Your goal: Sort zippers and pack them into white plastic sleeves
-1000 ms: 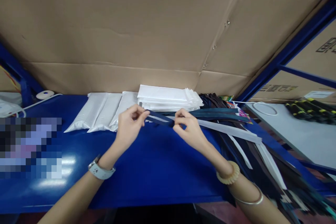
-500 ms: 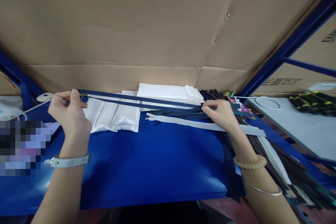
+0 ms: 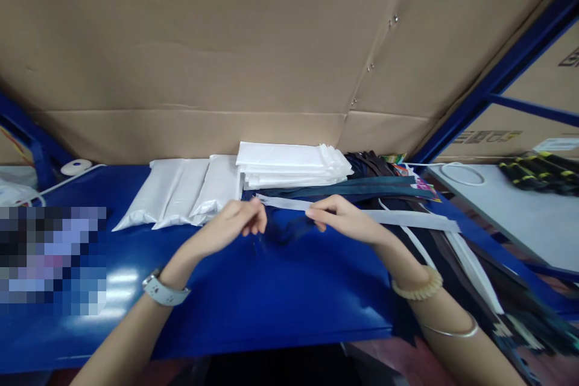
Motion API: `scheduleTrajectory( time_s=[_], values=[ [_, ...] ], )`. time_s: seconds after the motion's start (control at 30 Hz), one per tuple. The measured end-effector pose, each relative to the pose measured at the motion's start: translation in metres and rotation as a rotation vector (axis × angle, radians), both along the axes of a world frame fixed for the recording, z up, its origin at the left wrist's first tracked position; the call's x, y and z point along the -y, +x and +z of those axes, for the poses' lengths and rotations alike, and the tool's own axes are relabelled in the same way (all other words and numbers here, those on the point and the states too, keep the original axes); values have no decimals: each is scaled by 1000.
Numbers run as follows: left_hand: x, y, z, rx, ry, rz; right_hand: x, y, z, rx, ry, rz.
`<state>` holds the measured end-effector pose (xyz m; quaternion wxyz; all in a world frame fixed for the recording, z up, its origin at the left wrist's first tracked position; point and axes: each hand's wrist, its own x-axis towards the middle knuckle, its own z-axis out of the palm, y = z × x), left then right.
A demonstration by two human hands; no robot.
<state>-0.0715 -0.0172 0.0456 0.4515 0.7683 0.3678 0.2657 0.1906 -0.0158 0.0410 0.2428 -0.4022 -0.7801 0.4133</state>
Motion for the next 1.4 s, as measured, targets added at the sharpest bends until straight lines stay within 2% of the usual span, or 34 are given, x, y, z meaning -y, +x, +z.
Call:
scheduleTrajectory(
  time_s=[0.07, 0.2, 0.43, 0.63, 0.93, 1.13, 1.27, 1.4],
  values=[
    [7, 14, -5, -91, 27, -34, 5, -13, -7, -92, -50, 24],
    [16, 31, -15, -145, 155, -4, 12, -31, -21, -249, -135, -15],
    [20, 37, -26, -307, 361, 105, 15, -41, -35, -396, -209, -98],
    [21, 39, -25, -341, 434, 58, 16, -39, -31, -315, -116, -39],
    [19, 40, -29, -387, 473, 31, 17, -37, -38, -437, -166, -76],
    [23, 43, -21, -382, 508, 18, 21, -32, -24, -397, -150, -34],
    [27, 45, -15, -374, 524, 25, 25, -28, -16, -411, -144, -69],
    [27, 46, -15, -374, 555, 45, 25, -25, -14, -457, -148, -114]
  ],
)
